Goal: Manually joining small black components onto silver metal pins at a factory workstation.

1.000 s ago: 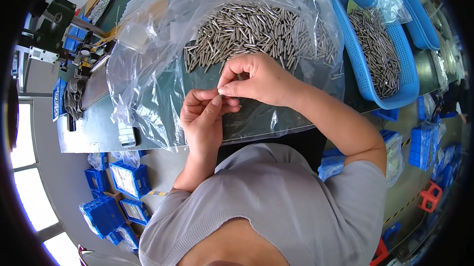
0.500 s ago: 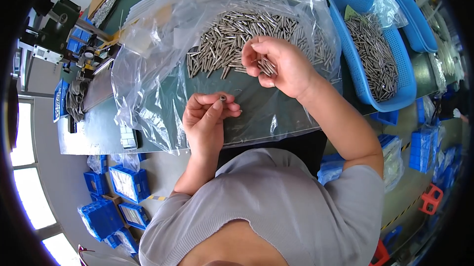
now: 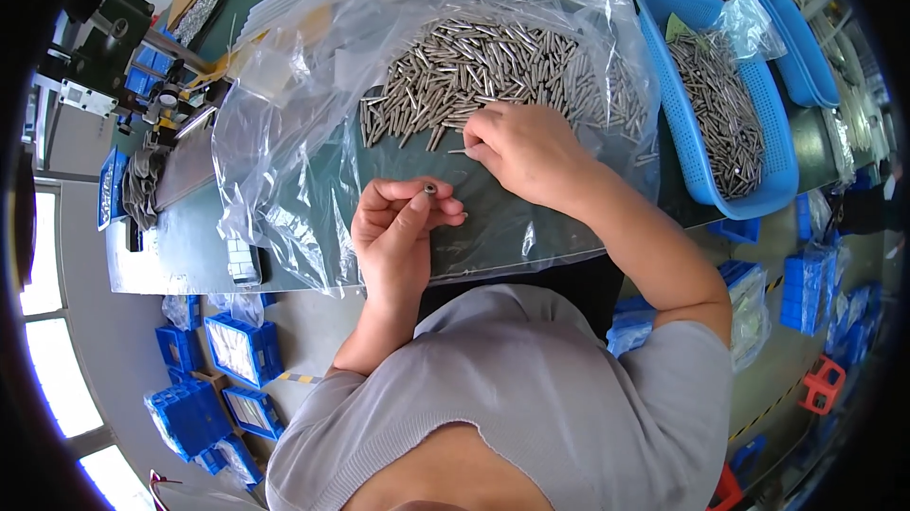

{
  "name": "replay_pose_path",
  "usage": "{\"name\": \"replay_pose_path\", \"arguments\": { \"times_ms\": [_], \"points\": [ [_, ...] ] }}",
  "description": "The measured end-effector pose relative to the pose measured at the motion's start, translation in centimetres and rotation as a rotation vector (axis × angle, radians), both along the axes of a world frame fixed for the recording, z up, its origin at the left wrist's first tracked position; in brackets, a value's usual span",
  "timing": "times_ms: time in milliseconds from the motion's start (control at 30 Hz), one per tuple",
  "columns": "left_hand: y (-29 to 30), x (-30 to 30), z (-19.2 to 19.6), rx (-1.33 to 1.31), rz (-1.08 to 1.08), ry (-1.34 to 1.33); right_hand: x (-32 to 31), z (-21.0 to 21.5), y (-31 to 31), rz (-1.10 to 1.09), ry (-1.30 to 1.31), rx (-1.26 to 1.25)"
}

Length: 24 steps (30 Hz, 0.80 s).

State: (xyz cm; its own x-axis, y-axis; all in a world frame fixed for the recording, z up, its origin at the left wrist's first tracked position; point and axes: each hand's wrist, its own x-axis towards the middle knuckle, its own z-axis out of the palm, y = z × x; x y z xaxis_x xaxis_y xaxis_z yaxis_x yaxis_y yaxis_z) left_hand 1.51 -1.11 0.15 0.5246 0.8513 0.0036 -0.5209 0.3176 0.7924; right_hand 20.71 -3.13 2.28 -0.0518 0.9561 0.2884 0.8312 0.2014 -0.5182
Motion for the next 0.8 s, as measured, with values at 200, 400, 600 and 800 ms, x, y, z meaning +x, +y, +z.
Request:
{"name": "replay_pose_path", "arguments": {
  "times_ms": [200,400,600,800],
  "points": [
    [0.1,0.1,0.1,-0.008,0.011,0.030,0.2,2.3,-0.3,0.140,0.667,-0.269],
    [0.0,0.2,0.1,0.015,0.003,0.059,0.0,2.4,-0.5,0.168,0.605,-0.296],
    [-0.1,0.2,-0.1,0.039,-0.007,0.070,-0.1,2.5,-0.7,0.160,0.520,-0.213],
    [-0.2,0.2,-0.1,0.058,-0.016,0.100,-0.6,2.7,-0.8,0.174,0.541,-0.257]
  ]
}}
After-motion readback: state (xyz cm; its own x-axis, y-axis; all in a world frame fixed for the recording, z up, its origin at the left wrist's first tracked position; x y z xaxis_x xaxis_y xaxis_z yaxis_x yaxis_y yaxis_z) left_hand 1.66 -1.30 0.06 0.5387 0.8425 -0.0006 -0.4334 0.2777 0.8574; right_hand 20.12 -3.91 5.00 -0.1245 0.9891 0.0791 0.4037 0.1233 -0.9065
